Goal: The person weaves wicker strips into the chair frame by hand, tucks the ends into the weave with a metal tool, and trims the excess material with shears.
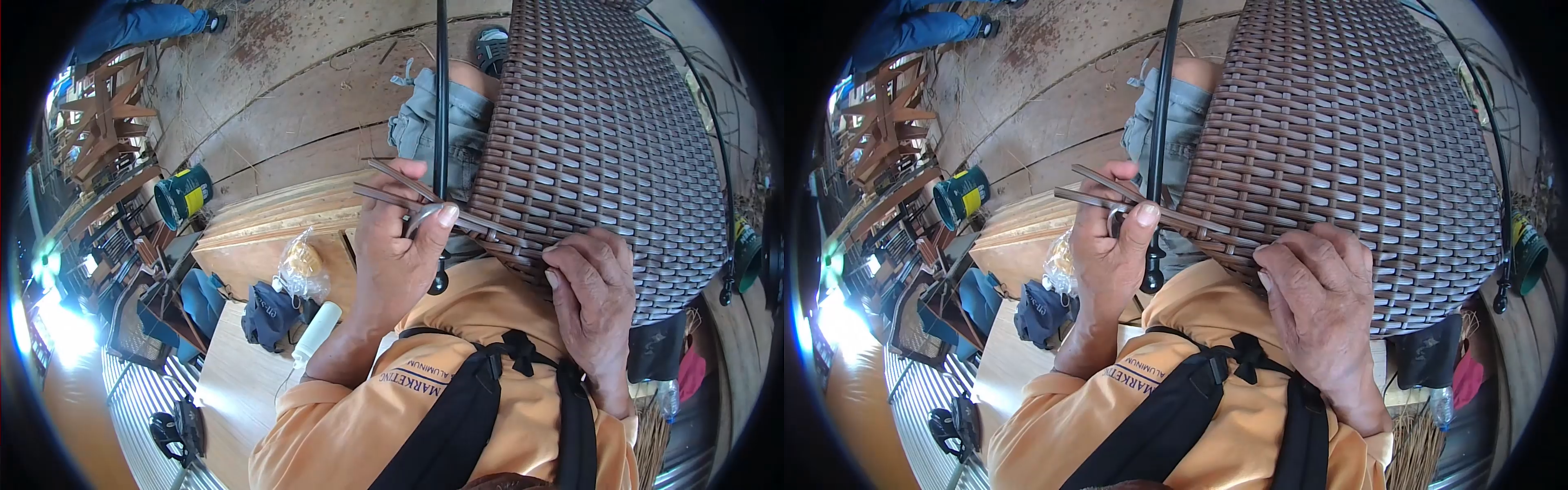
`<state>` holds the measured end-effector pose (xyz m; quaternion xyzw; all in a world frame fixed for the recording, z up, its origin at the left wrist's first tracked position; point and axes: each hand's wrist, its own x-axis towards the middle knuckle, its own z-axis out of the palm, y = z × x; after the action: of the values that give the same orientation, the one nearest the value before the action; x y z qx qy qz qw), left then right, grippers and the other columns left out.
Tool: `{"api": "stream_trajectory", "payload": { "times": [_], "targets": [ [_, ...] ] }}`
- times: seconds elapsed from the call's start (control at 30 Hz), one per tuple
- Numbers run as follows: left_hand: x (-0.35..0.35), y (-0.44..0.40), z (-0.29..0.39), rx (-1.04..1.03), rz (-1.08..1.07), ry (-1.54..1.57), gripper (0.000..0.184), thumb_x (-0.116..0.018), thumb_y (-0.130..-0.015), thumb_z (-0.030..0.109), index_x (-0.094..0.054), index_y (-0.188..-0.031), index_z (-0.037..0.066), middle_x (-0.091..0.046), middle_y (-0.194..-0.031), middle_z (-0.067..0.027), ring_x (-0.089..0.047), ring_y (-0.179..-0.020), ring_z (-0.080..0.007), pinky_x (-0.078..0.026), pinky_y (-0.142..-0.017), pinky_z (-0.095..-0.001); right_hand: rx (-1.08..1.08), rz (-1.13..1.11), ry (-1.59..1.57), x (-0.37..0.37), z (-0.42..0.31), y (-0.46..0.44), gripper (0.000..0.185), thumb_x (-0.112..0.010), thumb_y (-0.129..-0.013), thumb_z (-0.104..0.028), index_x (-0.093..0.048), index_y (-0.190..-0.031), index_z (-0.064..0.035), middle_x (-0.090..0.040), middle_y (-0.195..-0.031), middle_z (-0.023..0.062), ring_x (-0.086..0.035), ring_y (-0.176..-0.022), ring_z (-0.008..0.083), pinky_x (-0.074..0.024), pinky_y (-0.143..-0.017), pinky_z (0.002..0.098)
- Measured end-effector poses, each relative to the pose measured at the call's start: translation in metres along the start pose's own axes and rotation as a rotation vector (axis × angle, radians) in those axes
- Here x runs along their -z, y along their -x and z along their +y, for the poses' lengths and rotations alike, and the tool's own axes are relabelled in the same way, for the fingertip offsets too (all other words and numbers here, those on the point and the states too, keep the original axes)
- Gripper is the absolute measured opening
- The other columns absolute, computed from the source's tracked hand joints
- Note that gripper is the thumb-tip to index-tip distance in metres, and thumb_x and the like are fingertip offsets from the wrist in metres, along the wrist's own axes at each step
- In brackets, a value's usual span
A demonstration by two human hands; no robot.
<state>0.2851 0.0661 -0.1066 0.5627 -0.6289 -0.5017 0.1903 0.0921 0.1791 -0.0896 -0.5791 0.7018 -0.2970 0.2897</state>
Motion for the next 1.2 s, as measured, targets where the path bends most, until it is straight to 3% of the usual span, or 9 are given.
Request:
{"api": "stream_trajectory", "payload": {
  "times": [0.1, 0.2, 0.47, 0.77, 1.0, 1.1, 1.2],
  "targets": [
    [-0.001, 0.000, -0.005, -0.172, 0.049, -0.066, 0.016, -0.068, -0.085, 0.012, -0.058, -0.091, 0.000, -0.055, -0.101, -0.0102, -0.054, -0.089, -0.0195, -0.045, -0.074, -0.0314, -0.001, 0.005, 0.009, -0.001, 0.000, 0.000, 0.031, -0.071, -0.070, -0.001, -0.065, -0.099, -0.0089, -0.061, -0.098, 0.0061, -0.055, -0.094, 0.0302, -0.0416, -0.080, 0.0403],
    [-0.001, 0.003, -0.006, -0.181, 0.071, -0.011, 0.013, -0.067, -0.086, 0.010, -0.058, -0.088, 0.001, -0.056, -0.101, -0.0102, -0.054, -0.088, -0.0207, -0.045, -0.075, -0.0318, -0.003, 0.007, 0.023, -0.001, -0.001, 0.001, 0.030, -0.071, -0.071, -0.001, -0.065, -0.099, -0.0090, -0.061, -0.098, 0.0064, -0.055, -0.095, 0.0305, -0.0417, -0.081, 0.0402],
    [0.002, 0.009, -0.003, 0.086, 0.061, 0.077, 0.012, -0.063, -0.088, 0.009, -0.061, -0.083, -0.001, -0.059, -0.101, -0.0095, -0.057, -0.084, -0.0163, -0.045, -0.073, -0.0294, 0.000, 0.012, 0.067, -0.002, -0.003, 0.000, 0.029, -0.071, -0.072, -0.001, -0.065, -0.098, -0.0087, -0.061, -0.098, 0.0071, -0.055, -0.096, 0.0307, -0.0421, -0.081, 0.0404],
    [-0.002, 0.002, -0.013, -0.043, 0.051, 0.152, 0.010, -0.058, -0.089, 0.005, -0.060, -0.086, -0.004, -0.059, -0.102, -0.0092, -0.055, -0.084, -0.0123, -0.045, -0.073, -0.0261, 0.027, 0.042, 0.097, -0.004, -0.002, 0.002, 0.027, -0.070, -0.073, 0.000, -0.065, -0.098, -0.0084, -0.061, -0.098, 0.0078, -0.056, -0.096, 0.0302, -0.0433, -0.081, 0.0399],
    [-0.003, 0.002, -0.028, -0.177, 0.035, 0.181, 0.006, -0.057, -0.090, 0.003, -0.054, -0.091, -0.002, -0.055, -0.104, -0.0070, -0.050, -0.078, -0.0076, -0.042, -0.068, -0.0223, -0.036, 0.052, -0.087, 0.002, -0.001, -0.005, 0.021, -0.067, -0.077, 0.001, -0.065, -0.097, -0.0053, -0.063, -0.093, 0.0089, -0.059, -0.090, 0.0276, -0.0464, -0.079, 0.0367],
    [0.001, 0.004, -0.020, 0.012, 0.040, 0.355, 0.007, -0.057, -0.091, 0.003, -0.053, -0.094, -0.001, -0.054, -0.104, -0.0054, -0.048, -0.075, -0.0056, -0.041, -0.065, -0.0204, -0.094, 0.058, -0.203, 0.009, -0.001, -0.014, 0.017, -0.063, -0.081, 0.003, -0.064, -0.097, -0.0016, -0.064, -0.089, 0.0112, -0.062, -0.081, 0.0260, -0.0491, -0.072, 0.0330],
    [0.006, 0.000, -0.016, 0.033, 0.069, 0.291, 0.010, -0.059, -0.090, 0.003, -0.053, -0.098, 0.000, -0.054, -0.104, -0.0040, -0.047, -0.074, -0.0044, -0.040, -0.063, -0.0196, -0.116, 0.051, -0.287, 0.013, -0.009, -0.028, 0.014, -0.061, -0.083, 0.003, -0.064, -0.097, -0.0007, -0.065, -0.088, 0.0117, -0.063, -0.079, 0.0241, -0.0494, -0.072, 0.0308]
  ]
}}
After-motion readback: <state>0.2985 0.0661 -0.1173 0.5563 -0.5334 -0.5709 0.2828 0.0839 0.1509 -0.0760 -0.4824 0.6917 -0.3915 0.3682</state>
